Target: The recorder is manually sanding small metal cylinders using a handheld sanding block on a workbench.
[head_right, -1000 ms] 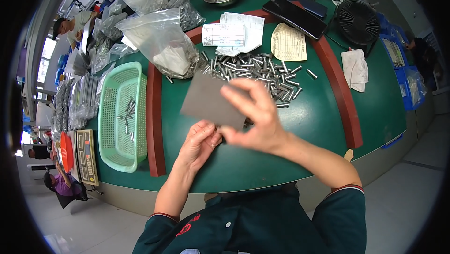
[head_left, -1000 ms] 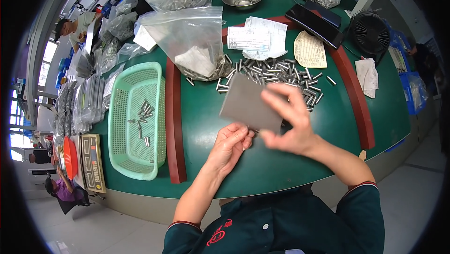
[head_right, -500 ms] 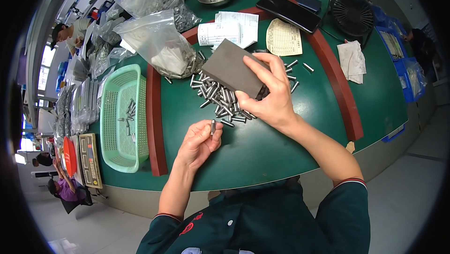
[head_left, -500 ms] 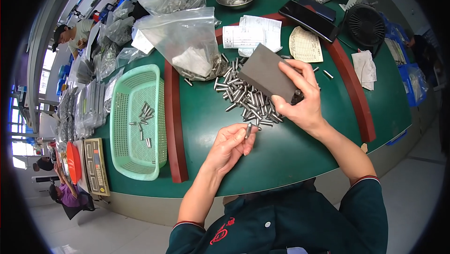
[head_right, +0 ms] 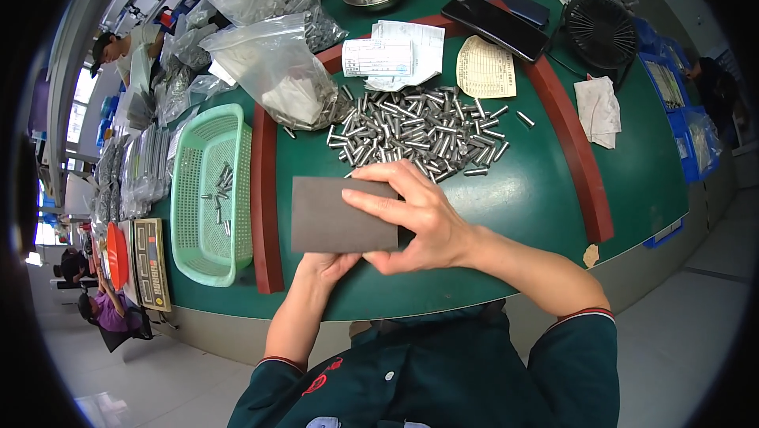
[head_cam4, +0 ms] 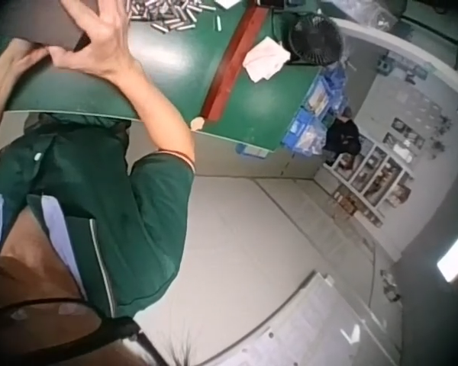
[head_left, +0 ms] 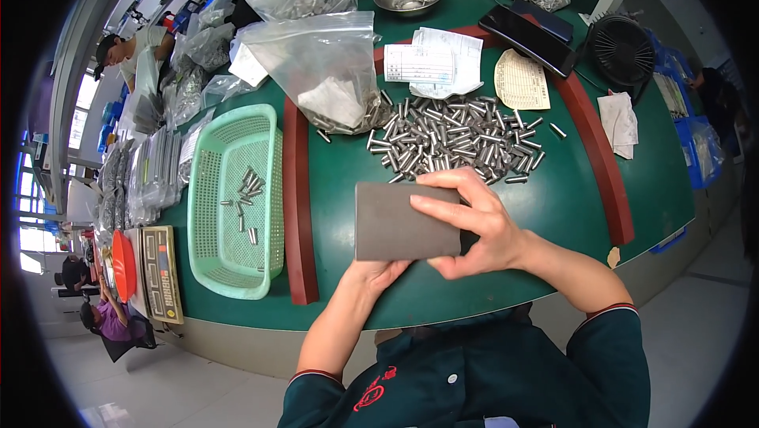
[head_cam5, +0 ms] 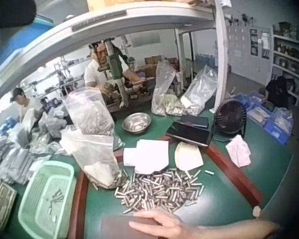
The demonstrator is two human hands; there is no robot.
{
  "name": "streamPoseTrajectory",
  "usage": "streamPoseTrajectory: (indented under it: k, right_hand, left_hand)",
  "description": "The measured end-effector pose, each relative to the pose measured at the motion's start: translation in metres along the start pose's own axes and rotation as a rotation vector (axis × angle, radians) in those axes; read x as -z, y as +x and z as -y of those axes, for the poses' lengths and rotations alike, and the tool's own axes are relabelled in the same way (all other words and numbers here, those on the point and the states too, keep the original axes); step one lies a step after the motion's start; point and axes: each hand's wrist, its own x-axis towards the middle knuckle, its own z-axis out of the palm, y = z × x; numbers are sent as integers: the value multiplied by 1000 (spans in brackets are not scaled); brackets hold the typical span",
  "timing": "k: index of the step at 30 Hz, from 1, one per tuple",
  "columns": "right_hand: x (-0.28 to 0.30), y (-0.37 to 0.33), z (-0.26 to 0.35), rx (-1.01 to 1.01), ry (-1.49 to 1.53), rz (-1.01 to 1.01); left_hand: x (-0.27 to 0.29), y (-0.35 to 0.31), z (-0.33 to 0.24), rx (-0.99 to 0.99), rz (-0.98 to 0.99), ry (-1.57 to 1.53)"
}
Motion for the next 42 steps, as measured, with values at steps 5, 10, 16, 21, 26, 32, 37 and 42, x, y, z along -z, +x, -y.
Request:
streamPoseTrajectory:
  k: [5, 10, 16, 21, 26, 32, 37, 42]
  right_hand:
    - [13, 2, -24, -174, -246, -228]
    - [3, 2, -8, -70, -42, -44]
    - [21, 4, -26, -97, -393, -407]
    - [18, -2, -30, -49, -476, -346]
    - [17, -4, -37, -87, -449, -426]
    - [17, -2, -38, -114, -451, -420]
    - [17, -4, -40, -124, -449, -410]
    - [16, -5, -42, -111, -441, -395]
  left_hand:
    - [5, 3, -5, 72, 289, -122]
    - [8, 0, -5, 63, 262, -46]
    - [-4, 1, -10, 61, 252, -99]
    - [7, 5, -8, 39, 303, -156]
    - [9, 6, -8, -14, 228, -136]
    - [9, 4, -9, -87, 111, -63]
    - [8, 5, -8, -107, 96, -31]
    - [5, 4, -12, -93, 131, -15]
